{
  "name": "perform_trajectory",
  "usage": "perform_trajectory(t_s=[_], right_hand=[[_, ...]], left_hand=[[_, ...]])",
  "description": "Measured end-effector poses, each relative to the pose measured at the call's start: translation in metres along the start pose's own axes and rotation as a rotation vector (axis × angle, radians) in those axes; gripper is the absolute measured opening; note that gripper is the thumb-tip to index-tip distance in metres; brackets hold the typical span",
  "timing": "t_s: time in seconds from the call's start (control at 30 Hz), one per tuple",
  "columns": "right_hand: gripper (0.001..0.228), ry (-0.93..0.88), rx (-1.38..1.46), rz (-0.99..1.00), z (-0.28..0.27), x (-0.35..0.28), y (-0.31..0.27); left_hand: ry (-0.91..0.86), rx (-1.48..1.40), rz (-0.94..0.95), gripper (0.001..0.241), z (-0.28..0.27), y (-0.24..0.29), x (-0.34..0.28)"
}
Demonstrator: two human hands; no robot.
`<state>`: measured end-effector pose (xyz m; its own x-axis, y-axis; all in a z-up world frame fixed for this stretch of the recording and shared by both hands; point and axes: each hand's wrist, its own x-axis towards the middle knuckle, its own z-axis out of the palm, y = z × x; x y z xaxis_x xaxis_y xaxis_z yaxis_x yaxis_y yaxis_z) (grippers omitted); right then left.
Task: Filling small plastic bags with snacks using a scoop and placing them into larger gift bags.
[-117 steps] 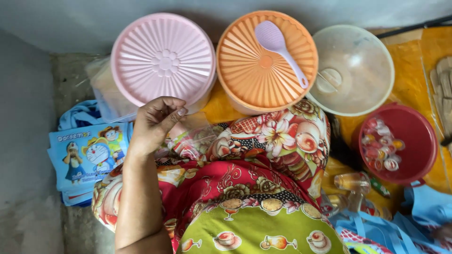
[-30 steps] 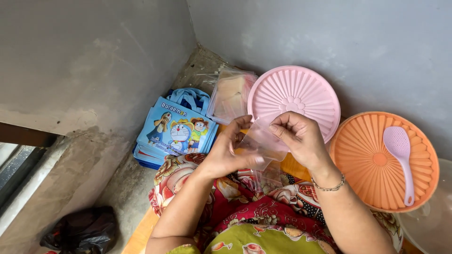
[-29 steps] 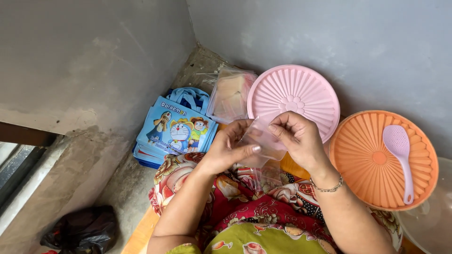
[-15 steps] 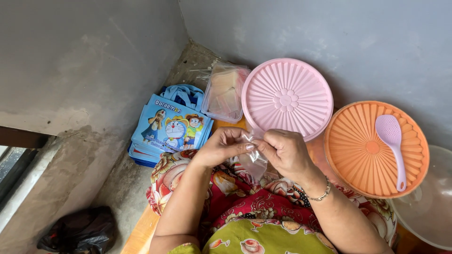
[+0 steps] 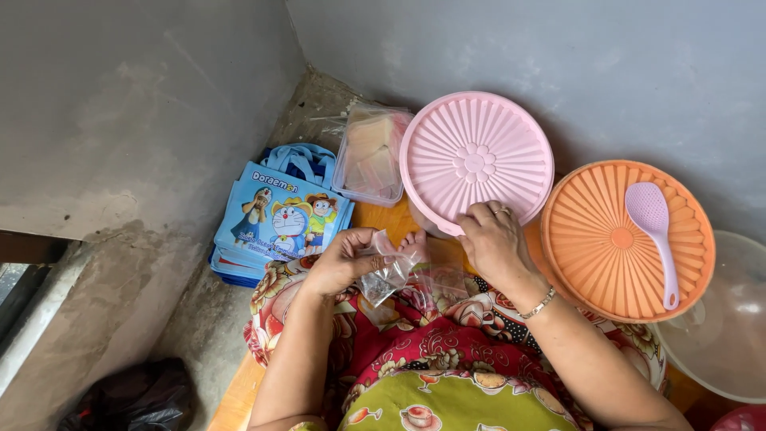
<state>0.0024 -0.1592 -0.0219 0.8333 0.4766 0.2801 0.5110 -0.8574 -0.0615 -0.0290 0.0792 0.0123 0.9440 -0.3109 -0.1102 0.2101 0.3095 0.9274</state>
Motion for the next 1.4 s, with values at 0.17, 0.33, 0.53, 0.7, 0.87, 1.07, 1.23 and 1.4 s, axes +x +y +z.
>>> perform_trajectory(t_s=[0.17, 0.33, 0.53, 0.7, 0.87, 1.07, 1.23, 1.4], right_hand=[[0.008, 0.113, 0.242, -0.064, 0.011, 0.000, 0.014], [0.010, 0.256, 0.354, -0.083, -0.016, 0.006, 0.002], [0.008, 0.666, 0.276, -0.071, -0.073, 0.005, 0.003], [0.007, 0.651, 0.017, -0.219, -0.094, -0.025, 0.007], [0.013, 0.416, 0.053, -0.080, -0.044, -0.080, 0.047], [0.031, 0.372, 0.246, 0.305, -0.084, -0.103, 0.085], [0.038, 0.069, -0.195, 0.741, -0.041, -0.140, 0.161], [0.014, 0.125, 0.004, 0.888, -0.050, -0.159, 0.175]], left_hand=[[-0.036, 0.110, 0.007, 0.008, -0.001, -0.016, 0.004], [-0.077, 0.157, 0.080, 0.010, 0.012, -0.019, 0.003], [-0.054, 0.106, 0.115, 0.012, 0.014, -0.018, 0.003], [-0.078, 0.084, 0.122, 0.013, 0.002, -0.031, 0.003], [-0.070, 0.166, 0.119, 0.014, 0.023, -0.028, 0.010], [-0.129, 0.354, 0.262, 0.021, 0.046, -0.031, 0.037], [-0.073, 0.698, 0.110, 0.017, 0.085, -0.013, 0.057], [-0.150, 0.651, -0.069, 0.011, 0.104, -0.003, 0.088]])
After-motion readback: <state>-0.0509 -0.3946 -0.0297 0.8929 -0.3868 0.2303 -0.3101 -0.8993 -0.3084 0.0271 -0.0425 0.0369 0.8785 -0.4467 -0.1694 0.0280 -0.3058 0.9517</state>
